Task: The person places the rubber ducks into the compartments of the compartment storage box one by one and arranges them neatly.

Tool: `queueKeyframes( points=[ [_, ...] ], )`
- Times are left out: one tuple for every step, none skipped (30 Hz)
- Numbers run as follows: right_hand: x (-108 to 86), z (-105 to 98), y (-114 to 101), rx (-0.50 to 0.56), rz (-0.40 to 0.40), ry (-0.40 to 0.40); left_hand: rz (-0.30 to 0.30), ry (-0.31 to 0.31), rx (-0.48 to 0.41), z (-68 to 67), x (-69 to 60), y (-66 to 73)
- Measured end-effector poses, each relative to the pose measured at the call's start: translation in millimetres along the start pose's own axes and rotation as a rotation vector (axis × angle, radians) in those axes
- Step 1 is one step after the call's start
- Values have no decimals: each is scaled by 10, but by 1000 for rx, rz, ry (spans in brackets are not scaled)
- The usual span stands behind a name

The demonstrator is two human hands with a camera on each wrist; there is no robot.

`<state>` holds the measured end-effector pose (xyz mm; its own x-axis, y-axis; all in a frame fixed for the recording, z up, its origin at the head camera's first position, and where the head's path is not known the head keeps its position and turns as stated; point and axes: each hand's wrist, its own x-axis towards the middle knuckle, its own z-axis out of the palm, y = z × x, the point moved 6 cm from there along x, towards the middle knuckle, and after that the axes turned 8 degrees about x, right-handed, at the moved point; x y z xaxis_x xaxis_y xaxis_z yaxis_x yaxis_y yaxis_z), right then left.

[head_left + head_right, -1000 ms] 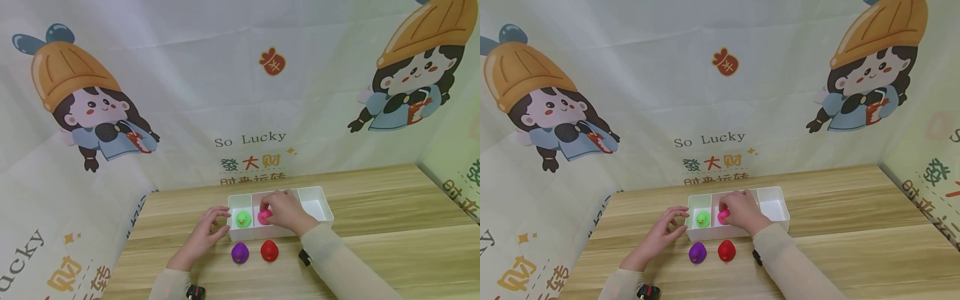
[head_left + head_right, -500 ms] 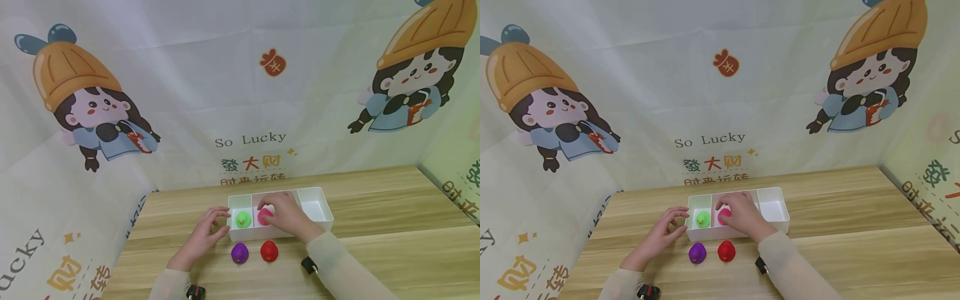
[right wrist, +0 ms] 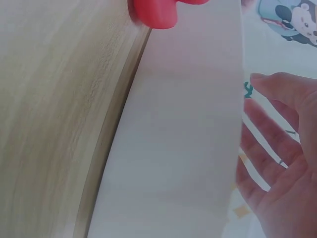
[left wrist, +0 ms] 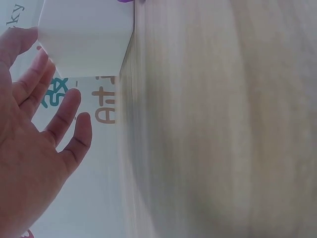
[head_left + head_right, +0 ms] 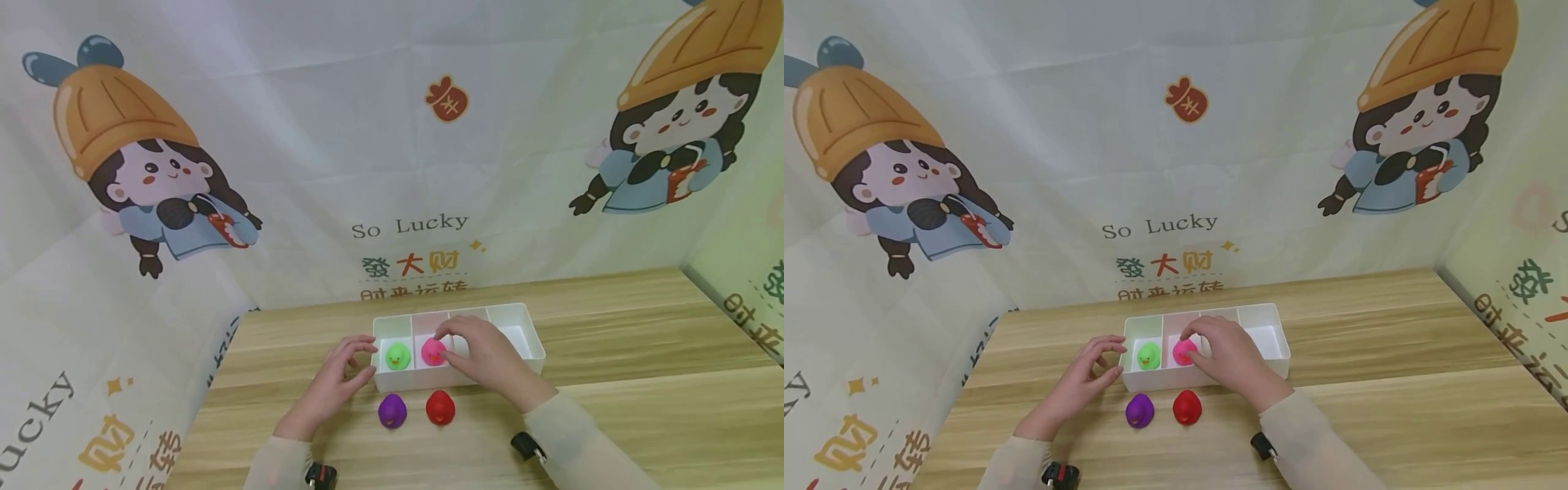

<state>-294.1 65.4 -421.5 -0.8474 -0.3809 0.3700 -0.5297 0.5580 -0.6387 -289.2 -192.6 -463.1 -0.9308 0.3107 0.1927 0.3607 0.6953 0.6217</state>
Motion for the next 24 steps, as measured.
queueKeyframes(
  points=[
    [-10, -9, -10, -4, -16, 0, -3, 1, 2, -1, 2, 0],
    [-24, -21, -23, -7, -25, 0, -3, 0, 0, -1, 4, 3],
    [-37, -30, -33, -11, -35, -1, -4, -2, -1, -2, 5, 5],
    [-51, -38, -43, -13, -43, 1, -4, -4, 0, -2, 4, 7],
    [-67, -47, -53, -15, -50, 3, -6, -6, 0, -3, 4, 10],
    [-85, -56, -62, -13, -55, 7, -6, -9, 0, -1, 4, 11],
    [-102, -62, -72, -12, -62, 11, -6, -10, 1, 1, 4, 11],
    [-119, -70, -83, -7, -65, 14, -6, -11, 0, 2, 3, 12],
    [-135, -73, -90, -2, -69, 17, -7, -11, -1, 2, 2, 12],
    [-151, -75, -96, 4, -73, 20, -7, -9, -1, 1, 1, 11],
    [-166, -76, -101, 10, -77, 23, -7, -9, -1, 1, 0, 10],
    [-181, -76, -106, 17, -79, 27, -8, -8, -2, 1, -1, 9],
    [-193, -77, -111, 22, -84, 30, -5, -6, 0, 0, -2, 9],
    [-203, -78, -117, 24, -86, 35, -2, -4, 1, -2, -4, 11],
    [-212, -80, -122, 24, -88, 37, -3, -3, 2, -5, -8, 12],
    [-219, -84, -128, 22, -87, 40, -1, -3, 3, -7, -10, 13],
    [-223, -88, -132, 19, -88, 42, 1, -2, 3, -9, -11, 16],
    [-227, -94, -136, 17, -88, 43, 1, -2, 3, -11, -12, 17],
    [-229, -99, -138, 13, -88, 43, 1, -2, 3, -11, -11, 18],
    [-232, -104, -139, 9, -86, 42, -1, -4, 2, -10, -10, 18],
    [-236, -108, -137, 7, -85, 39, -3, -6, 0, -9, -8, 17],
    [-242, -111, -135, 5, -85, 36, -3, -8, 0, -6, -5, 16],
    [-249, -114, -134, 7, -86, 33, -3, -10, -2, -4, -3, 17],
    [-257, -115, -134, 13, -86, 27, -6, -12, -3, -2, -2, 16]
  ],
)
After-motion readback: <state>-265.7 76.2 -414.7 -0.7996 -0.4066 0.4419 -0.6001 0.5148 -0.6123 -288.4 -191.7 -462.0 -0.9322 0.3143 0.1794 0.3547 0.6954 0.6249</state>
